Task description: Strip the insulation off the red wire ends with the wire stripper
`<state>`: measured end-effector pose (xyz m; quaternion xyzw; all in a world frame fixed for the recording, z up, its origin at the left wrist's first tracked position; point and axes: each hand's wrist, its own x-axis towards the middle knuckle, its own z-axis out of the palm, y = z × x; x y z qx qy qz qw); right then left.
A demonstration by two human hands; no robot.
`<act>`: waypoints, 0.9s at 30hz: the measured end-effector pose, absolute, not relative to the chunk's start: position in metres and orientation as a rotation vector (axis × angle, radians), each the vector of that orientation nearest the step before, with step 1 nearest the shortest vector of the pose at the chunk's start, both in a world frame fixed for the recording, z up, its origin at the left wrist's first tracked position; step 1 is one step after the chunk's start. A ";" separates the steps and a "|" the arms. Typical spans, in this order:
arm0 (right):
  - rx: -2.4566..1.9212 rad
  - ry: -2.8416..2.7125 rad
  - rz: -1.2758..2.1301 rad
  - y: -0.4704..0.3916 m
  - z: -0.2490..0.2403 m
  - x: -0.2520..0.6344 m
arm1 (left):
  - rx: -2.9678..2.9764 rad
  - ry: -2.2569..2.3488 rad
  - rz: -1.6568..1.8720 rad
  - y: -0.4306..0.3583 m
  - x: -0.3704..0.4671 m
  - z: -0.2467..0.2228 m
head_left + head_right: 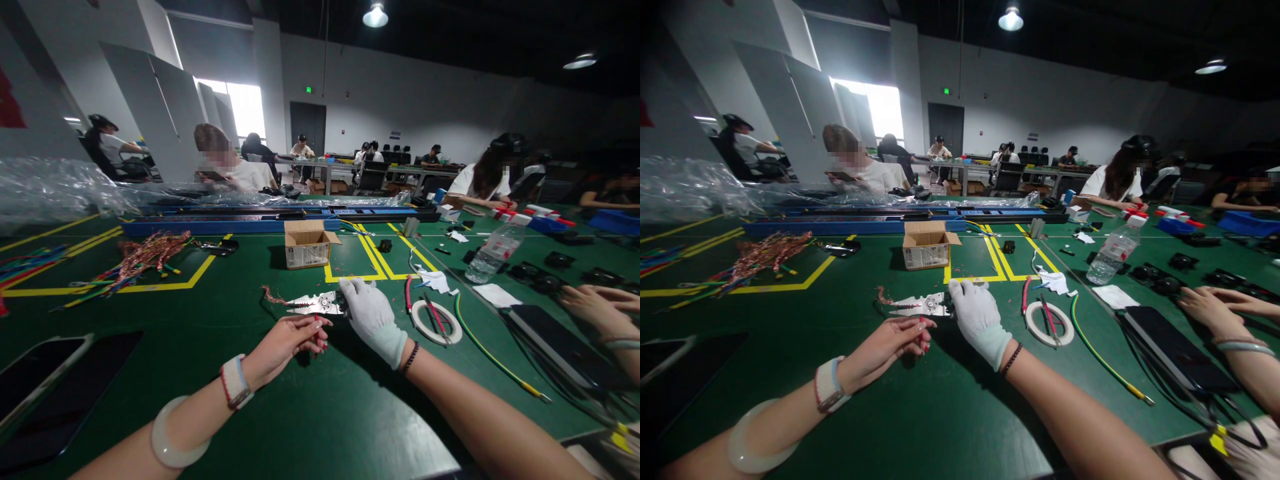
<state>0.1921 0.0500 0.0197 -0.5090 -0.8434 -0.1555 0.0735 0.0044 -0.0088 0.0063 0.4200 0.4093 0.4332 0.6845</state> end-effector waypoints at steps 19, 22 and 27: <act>-1.458 -2.452 -0.248 0.059 0.020 0.198 | 0.956 0.881 0.958 -0.010 0.005 0.006; -1.499 -2.464 -0.268 0.056 0.025 0.197 | 0.958 0.864 0.959 -0.010 0.005 0.006; -1.419 -2.409 -0.205 0.053 0.023 0.198 | 0.955 0.886 0.962 -0.012 0.005 0.010</act>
